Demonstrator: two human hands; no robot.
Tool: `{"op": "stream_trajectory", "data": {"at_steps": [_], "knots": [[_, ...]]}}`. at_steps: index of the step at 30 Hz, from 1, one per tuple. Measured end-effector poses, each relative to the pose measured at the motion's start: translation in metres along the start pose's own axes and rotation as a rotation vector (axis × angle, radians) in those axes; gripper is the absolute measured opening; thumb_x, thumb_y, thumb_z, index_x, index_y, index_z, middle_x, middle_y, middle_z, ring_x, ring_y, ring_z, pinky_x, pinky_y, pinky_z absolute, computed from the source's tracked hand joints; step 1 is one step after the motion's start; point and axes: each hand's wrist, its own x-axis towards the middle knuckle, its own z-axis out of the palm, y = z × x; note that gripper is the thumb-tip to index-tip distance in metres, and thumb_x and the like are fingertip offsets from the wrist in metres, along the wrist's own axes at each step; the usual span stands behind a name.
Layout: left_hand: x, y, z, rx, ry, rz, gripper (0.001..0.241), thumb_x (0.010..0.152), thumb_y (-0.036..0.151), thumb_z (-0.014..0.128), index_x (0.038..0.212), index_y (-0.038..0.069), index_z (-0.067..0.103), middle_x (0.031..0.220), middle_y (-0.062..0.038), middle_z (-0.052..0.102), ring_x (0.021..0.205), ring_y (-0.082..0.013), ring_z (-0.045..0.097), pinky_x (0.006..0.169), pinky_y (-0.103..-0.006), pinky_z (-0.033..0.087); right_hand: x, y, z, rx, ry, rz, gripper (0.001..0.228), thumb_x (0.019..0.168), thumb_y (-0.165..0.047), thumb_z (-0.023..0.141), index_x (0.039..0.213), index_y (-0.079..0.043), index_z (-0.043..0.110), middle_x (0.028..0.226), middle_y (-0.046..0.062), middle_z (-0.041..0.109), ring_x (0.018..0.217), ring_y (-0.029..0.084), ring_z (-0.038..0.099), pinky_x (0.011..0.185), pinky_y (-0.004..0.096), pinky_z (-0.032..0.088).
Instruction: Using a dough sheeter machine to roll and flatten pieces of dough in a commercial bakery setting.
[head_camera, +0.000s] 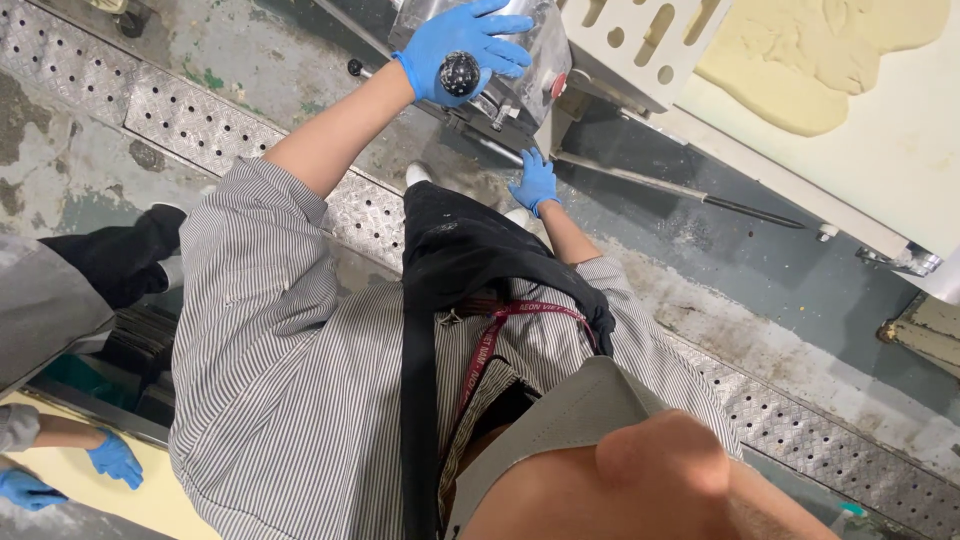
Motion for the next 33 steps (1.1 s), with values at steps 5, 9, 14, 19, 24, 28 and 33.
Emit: {"op": "stream_trajectory", "data": {"at_steps": [5, 9, 14, 19, 24, 28, 33], "knots": [[-0.001, 0.000, 0.001, 0.046, 0.030, -0.010, 0.035, 0.089, 0.010, 0.062, 0.117, 0.021, 0.079, 0.155, -0.004, 0.063, 0.152, -0.0254, 0.047, 0.130, -0.0448, 0.033, 0.000, -0.001, -0.003, 0.013, 0.005, -0.002, 0.098, 0.079, -0.042, 0.083, 0.157, -0.010, 0.034, 0.163, 0.018, 0.030, 0.137, 0.049, 0.038, 0.108, 0.057, 0.042], [-0.001, -0.001, 0.005, 0.025, 0.038, -0.015, 0.036, 0.090, 0.009, 0.062, 0.118, 0.022, 0.079, 0.155, -0.001, 0.062, 0.151, -0.0263, 0.046, 0.129, -0.0450, 0.034, 0.000, 0.000, -0.002, 0.015, 0.009, 0.004, 0.098, 0.079, -0.042, 0.082, 0.158, -0.010, 0.034, 0.164, 0.017, 0.031, 0.137, 0.048, 0.039, 0.109, 0.057, 0.042], [0.001, 0.004, 0.007, -0.005, 0.019, -0.023, 0.032, 0.083, 0.009, 0.066, 0.110, 0.021, 0.079, 0.139, 0.004, 0.072, 0.150, -0.0234, 0.049, 0.123, -0.0464, 0.038, 0.024, 0.039, 0.032, 0.096, 0.043, -0.066, 0.080, 0.084, -0.046, 0.077, 0.147, -0.006, 0.047, 0.145, 0.024, 0.051, 0.128, 0.047, 0.052, 0.105, 0.052, 0.046], [0.002, 0.008, 0.028, -0.184, 0.100, -0.114, 0.024, 0.077, 0.012, 0.068, 0.099, 0.018, 0.076, 0.133, -0.001, 0.074, 0.146, -0.0264, 0.051, 0.119, -0.0494, 0.038, -0.012, 0.005, -0.074, 0.119, -0.085, 0.003, 0.053, 0.091, -0.054, 0.067, 0.118, -0.008, 0.071, 0.112, 0.023, 0.070, 0.106, 0.042, 0.067, 0.092, 0.050, 0.054], [0.010, 0.016, 0.026, 0.012, 0.152, -0.074, 0.013, 0.086, 0.012, 0.073, 0.092, 0.024, 0.074, 0.124, 0.005, 0.075, 0.149, -0.0210, 0.053, 0.130, -0.0506, 0.033, -0.029, -0.003, -0.091, 0.110, 0.029, -0.053, 0.047, 0.092, -0.053, 0.062, 0.109, -0.011, 0.075, 0.097, 0.021, 0.074, 0.093, 0.043, 0.070, 0.080, 0.052, 0.055], [0.023, 0.025, -0.004, 0.033, -0.062, -0.036, 0.021, 0.079, 0.017, 0.070, 0.096, 0.025, 0.077, 0.121, 0.007, 0.075, 0.147, -0.0218, 0.053, 0.131, -0.0554, 0.020, -0.033, -0.012, -0.093, 0.103, 0.016, -0.019, 0.045, 0.095, -0.052, 0.062, 0.107, -0.010, 0.073, 0.095, 0.021, 0.074, 0.092, 0.042, 0.070, 0.079, 0.053, 0.054], [0.024, 0.023, -0.005, 0.049, -0.115, 0.046, 0.018, 0.087, 0.022, 0.068, 0.101, 0.024, 0.079, 0.128, 0.007, 0.073, 0.149, -0.0227, 0.050, 0.134, -0.0510, 0.016, -0.041, -0.017, -0.094, 0.132, 0.054, -0.029, 0.042, 0.095, -0.049, 0.062, 0.105, -0.010, 0.072, 0.094, 0.021, 0.074, 0.090, 0.042, 0.070, 0.077, 0.053, 0.053]]}}
